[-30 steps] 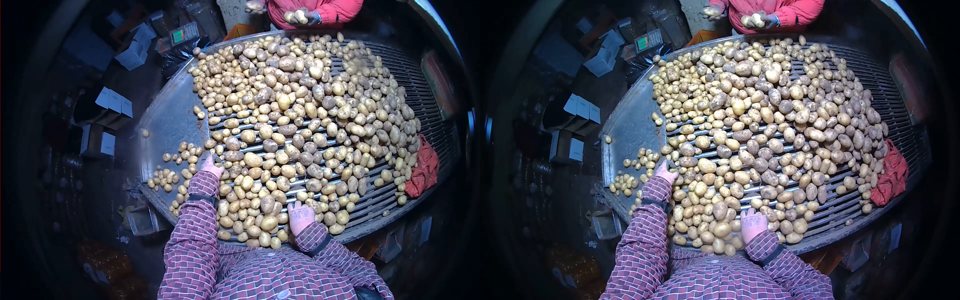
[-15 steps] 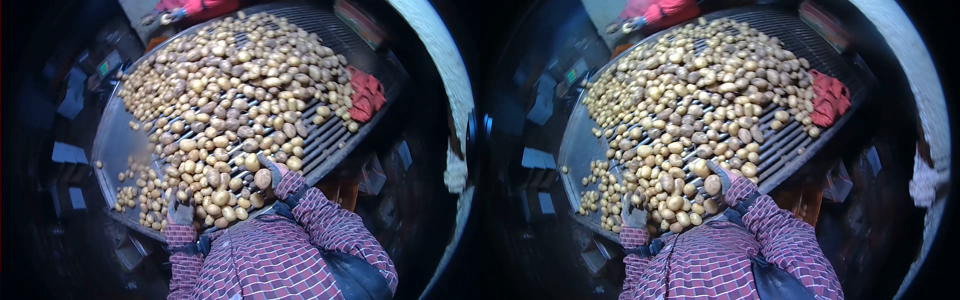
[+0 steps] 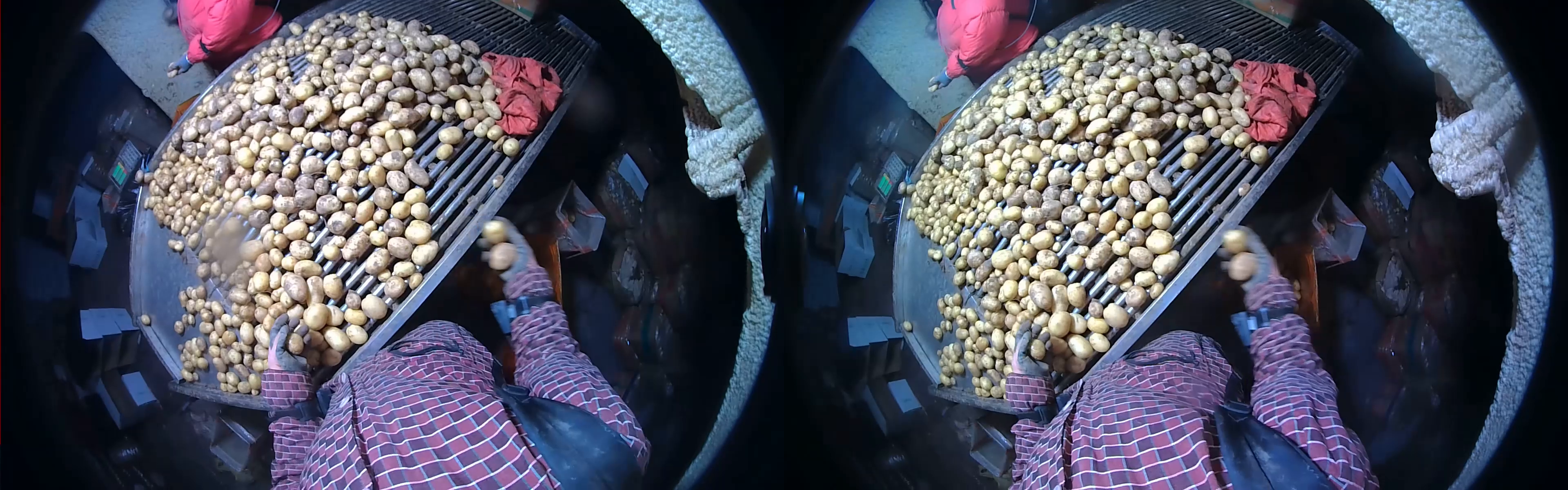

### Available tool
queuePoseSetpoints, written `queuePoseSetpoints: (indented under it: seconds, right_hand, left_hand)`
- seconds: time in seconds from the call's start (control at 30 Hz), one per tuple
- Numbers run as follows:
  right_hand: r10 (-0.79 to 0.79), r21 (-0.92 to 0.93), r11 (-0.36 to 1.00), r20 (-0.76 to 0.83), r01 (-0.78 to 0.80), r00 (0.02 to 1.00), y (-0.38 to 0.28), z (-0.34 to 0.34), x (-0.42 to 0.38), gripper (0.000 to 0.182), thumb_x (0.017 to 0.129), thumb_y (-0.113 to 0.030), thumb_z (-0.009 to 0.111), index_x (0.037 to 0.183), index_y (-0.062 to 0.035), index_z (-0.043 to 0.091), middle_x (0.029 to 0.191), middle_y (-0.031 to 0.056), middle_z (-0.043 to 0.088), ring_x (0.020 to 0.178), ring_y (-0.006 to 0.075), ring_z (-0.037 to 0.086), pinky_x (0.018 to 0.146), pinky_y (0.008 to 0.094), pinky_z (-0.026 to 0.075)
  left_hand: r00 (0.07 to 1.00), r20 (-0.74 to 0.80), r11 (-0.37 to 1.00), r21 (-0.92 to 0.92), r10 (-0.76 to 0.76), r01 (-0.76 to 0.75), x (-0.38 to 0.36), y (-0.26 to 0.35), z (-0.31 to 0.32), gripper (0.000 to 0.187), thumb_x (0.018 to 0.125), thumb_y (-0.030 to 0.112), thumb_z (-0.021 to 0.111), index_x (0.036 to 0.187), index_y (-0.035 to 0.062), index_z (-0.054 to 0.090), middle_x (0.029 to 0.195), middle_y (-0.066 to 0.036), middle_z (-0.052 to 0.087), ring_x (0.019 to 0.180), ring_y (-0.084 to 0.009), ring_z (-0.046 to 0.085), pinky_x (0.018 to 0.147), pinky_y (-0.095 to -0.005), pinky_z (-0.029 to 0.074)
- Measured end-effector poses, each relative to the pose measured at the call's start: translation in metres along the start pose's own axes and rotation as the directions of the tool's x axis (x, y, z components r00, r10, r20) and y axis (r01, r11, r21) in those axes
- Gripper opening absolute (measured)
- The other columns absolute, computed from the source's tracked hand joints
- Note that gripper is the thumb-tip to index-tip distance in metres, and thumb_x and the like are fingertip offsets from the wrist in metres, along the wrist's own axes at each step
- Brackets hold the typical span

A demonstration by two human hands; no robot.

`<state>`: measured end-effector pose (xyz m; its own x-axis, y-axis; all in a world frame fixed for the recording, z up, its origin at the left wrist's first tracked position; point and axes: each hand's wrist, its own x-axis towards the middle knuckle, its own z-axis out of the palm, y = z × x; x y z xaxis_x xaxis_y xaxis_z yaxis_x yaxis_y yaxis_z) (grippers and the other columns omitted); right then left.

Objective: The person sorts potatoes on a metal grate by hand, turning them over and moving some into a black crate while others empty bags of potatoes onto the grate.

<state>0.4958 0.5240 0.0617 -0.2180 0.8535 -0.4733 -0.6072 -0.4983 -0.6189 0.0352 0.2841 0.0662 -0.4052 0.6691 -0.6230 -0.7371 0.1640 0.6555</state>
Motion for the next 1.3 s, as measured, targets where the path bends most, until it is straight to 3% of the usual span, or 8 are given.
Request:
queuePoseSetpoints:
  seconds: [0.2,0.3,0.53,0.73,0.93,1.03,1.13,1.3]
  right_hand:
    - [-0.135,-0.434,0.887,-0.570,-0.157,0.811,-0.042,-0.240,-0.034,0.043,0.085,-0.027,0.069,0.122,-0.0107,0.055,0.093,0.0098,0.063,0.063,0.0250,0.063,0.050,0.0349,0.052]
    - [-0.605,-0.921,0.362,-0.350,-0.144,0.716,-0.042,-0.325,0.002,0.043,0.086,-0.019,0.068,0.125,-0.0083,0.054,0.091,0.0074,0.064,0.065,0.0179,0.060,0.054,0.0305,0.050]
    - [-0.275,-0.883,0.164,0.386,0.439,0.880,0.038,0.122,0.006,0.036,0.085,-0.008,0.064,0.120,-0.0030,0.061,0.111,0.0112,0.066,0.102,0.0207,0.062,0.092,0.0314,0.048]
    - [0.631,-0.326,-0.267,0.652,0.907,0.420,0.211,0.244,-0.025,0.058,0.077,-0.025,0.069,0.132,-0.0178,0.052,0.133,0.0100,0.049,0.120,0.0306,0.050,0.097,0.0402,0.047]
    - [0.644,-0.283,-0.321,0.635,0.904,0.427,0.233,0.226,0.008,0.035,0.080,-0.019,0.064,0.115,-0.0174,0.063,0.115,0.0080,0.058,0.113,0.0287,0.054,0.091,0.0395,0.050]
    - [0.427,-0.816,0.466,0.546,0.342,0.721,0.203,0.211,0.049,0.026,0.086,-0.020,0.061,0.111,-0.0123,0.065,0.103,0.0088,0.064,0.098,0.0244,0.061,0.089,0.0364,0.050]
    - [0.494,-0.693,0.708,0.348,-0.136,0.796,0.175,0.239,0.064,0.027,0.087,-0.021,0.062,0.110,-0.0064,0.064,0.098,0.0069,0.065,0.090,0.0149,0.062,0.085,0.0301,0.051]
    - [0.463,-0.404,-0.278,0.738,0.872,0.490,0.221,0.286,0.038,0.034,0.082,-0.015,0.062,0.116,-0.0169,0.060,0.119,0.0101,0.057,0.104,0.0271,0.060,0.088,0.0378,0.050]
  left_hand:
    - [0.976,-0.128,0.984,0.049,0.173,-0.168,0.009,0.000,-0.035,0.036,0.084,0.002,0.054,0.120,0.0035,0.052,0.112,-0.016,0.059,0.093,-0.0315,0.064,0.077,-0.0404,0.057]
    - [0.982,-0.114,0.946,0.304,0.151,-0.111,0.008,0.002,-0.049,0.026,0.079,0.001,0.056,0.104,0.0018,0.061,0.096,-0.016,0.065,0.071,-0.0244,0.064,0.061,-0.0370,0.056]
    - [0.937,0.236,-0.316,0.937,0.256,-0.150,-0.007,-0.007,0.061,0.064,0.081,0.036,0.068,0.136,0.0119,0.045,0.120,-0.019,0.060,0.101,-0.0341,0.063,0.090,-0.0432,0.050]
    - [0.936,0.247,0.004,0.967,0.250,-0.256,0.021,-0.018,-0.004,0.052,0.076,0.027,0.074,0.123,0.0104,0.059,0.112,-0.014,0.067,0.104,-0.0293,0.064,0.090,-0.0376,0.051]
    - [0.913,-0.017,0.577,0.780,0.407,-0.242,-0.032,-0.036,-0.050,0.043,0.079,0.010,0.072,0.120,0.0040,0.061,0.109,-0.011,0.068,0.102,-0.0208,0.064,0.090,-0.0322,0.050]
    - [0.894,-0.151,0.715,0.662,0.422,-0.226,-0.037,-0.039,-0.085,0.036,0.081,0.005,0.070,0.116,0.0019,0.062,0.102,-0.009,0.069,0.092,-0.0152,0.065,0.083,-0.0277,0.052]
    - [0.901,-0.307,0.858,0.499,0.305,-0.120,-0.032,-0.048,-0.117,0.032,0.081,0.004,0.069,0.112,0.0018,0.064,0.092,-0.007,0.069,0.084,-0.0136,0.064,0.078,-0.0277,0.053]
    - [0.900,-0.344,0.856,0.513,0.269,-0.060,-0.024,-0.042,-0.116,0.029,0.081,0.007,0.068,0.110,0.0011,0.064,0.093,-0.007,0.068,0.084,-0.0140,0.063,0.077,-0.0271,0.052]
